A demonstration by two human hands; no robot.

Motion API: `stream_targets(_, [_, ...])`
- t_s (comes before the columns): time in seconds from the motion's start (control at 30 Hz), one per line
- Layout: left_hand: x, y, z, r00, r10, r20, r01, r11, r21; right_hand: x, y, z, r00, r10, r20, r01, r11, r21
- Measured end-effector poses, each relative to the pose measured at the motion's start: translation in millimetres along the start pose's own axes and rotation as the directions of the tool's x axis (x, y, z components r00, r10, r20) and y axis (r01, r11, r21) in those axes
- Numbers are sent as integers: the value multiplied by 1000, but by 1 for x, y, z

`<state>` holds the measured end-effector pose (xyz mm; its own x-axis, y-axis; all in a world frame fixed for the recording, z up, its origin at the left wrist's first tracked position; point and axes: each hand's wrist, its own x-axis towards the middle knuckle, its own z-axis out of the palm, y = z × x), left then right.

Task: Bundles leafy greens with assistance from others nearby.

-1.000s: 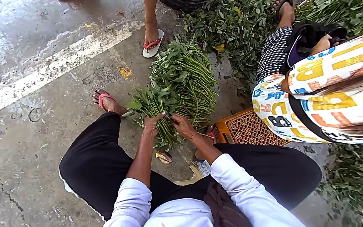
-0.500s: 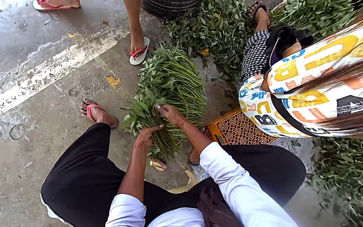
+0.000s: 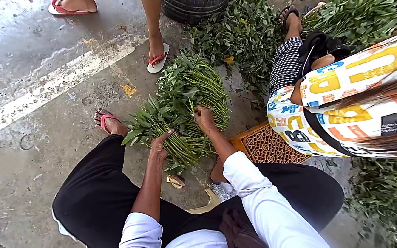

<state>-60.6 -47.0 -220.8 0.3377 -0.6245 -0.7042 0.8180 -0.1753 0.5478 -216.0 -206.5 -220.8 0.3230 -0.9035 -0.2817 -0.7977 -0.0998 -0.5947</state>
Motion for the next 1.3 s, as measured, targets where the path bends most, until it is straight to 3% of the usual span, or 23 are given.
stream_targets(0.13, [0, -2, -1, 1000, -12, 28, 12, 1000, -8, -64, -23, -1, 996, -75, 58, 65, 987, 150])
stream_targets(0.3, [-6, -5, 0, 998, -61, 5, 61, 993, 100, -110, -8, 26, 961, -262, 92, 242, 953, 182])
stream_targets(0.5, [-5, -5, -6, 992, -93, 87, 80, 986, 149, -113, 4, 37, 939, -316, 132, 286, 936, 206])
stream_targets(0.67, [-3, -9, -5, 1000, -3, -18, 6, 981, 196, -98, 9, 31, 891, -355, 283, 289, 924, 249])
stream_targets(0.73, [-2, -6, -4, 998, 16, -63, -6, 989, 147, -77, 17, 24, 917, -291, 272, 258, 954, 151])
stream_targets(0.8, [0, -6, -6, 994, 24, -108, -11, 993, 115, -51, 34, 20, 961, -183, 209, 199, 978, -58])
stream_targets(0.93, [6, -9, -10, 988, 30, -153, -13, 994, 112, -18, 63, 16, 991, -39, 126, 81, 934, -348])
stream_targets(1.13, [8, -10, -12, 980, 30, -197, -5, 992, 125, -9, 76, 34, 980, -195, 29, 181, 836, -518])
stream_targets(1.2, [10, -11, -13, 978, 32, -207, -6, 992, 127, -5, 78, 33, 965, -251, 82, 254, 798, -546])
stream_targets(1.3, [12, -12, -13, 975, 35, -221, -8, 993, 121, 2, 76, 23, 954, -177, 244, 279, 823, -494])
